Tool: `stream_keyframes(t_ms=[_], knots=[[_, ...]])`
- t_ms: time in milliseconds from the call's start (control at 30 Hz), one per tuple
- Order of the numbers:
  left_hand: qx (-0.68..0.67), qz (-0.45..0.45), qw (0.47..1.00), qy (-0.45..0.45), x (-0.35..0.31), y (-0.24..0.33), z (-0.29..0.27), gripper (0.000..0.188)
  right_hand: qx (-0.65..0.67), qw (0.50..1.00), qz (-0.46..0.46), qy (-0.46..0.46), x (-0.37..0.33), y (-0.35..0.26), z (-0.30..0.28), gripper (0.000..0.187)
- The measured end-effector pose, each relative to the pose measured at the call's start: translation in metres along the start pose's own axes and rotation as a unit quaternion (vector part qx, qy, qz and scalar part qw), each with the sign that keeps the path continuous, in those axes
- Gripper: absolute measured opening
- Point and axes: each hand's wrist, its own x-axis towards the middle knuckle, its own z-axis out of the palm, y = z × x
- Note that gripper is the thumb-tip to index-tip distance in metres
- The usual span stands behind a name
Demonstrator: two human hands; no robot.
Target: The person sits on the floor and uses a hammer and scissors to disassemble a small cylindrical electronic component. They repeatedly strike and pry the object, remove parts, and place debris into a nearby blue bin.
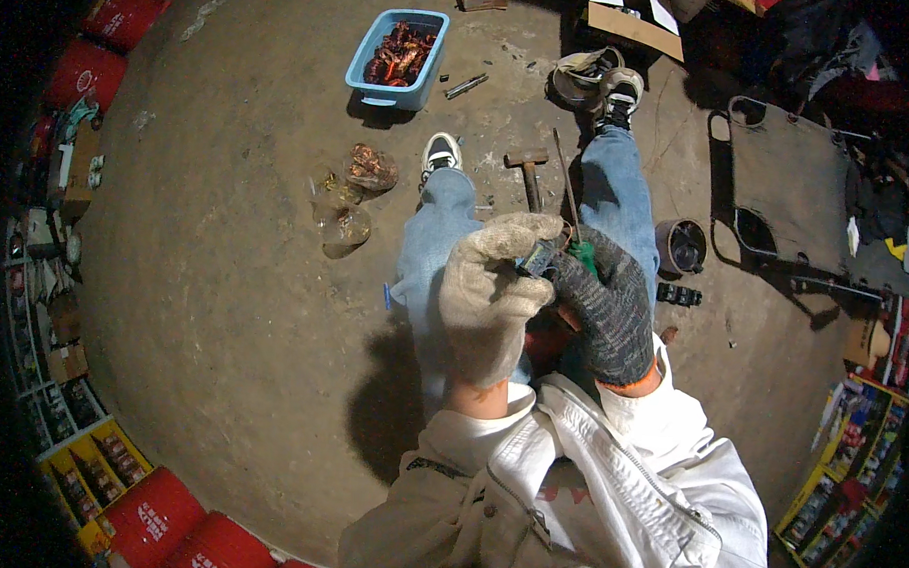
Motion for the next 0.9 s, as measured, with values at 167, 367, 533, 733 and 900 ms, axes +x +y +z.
stream_keyframes(t_ms=[167,367,533,733,900], knots=[[0.001,0.016,1.0,-0.02,0.002,-0.002,-0.003,0.04,0.015,1.0,0.011,-0.019,0.002,0.006,-0.003,0.024],[0.071,0.024,0.997,-0.009,0.003,0.007,-0.004,0.043,-0.125,0.943,-0.307,-0.02,0.011,0.019,-0.003,0.026],[0.133,-0.03,0.99,0.021,0.002,0.018,0.0,0.042,-0.135,0.951,-0.269,-0.077,0.009,0.03,-0.013,0.039],[0.164,0.019,0.986,-0.003,0.004,0.015,-0.002,0.042,-0.236,0.837,-0.493,-0.032,0.022,0.037,-0.009,0.052],[0.113,0.021,0.993,-0.008,0.004,0.01,-0.004,0.041,-0.135,0.976,-0.139,-0.097,0.006,0.02,-0.011,0.042]])
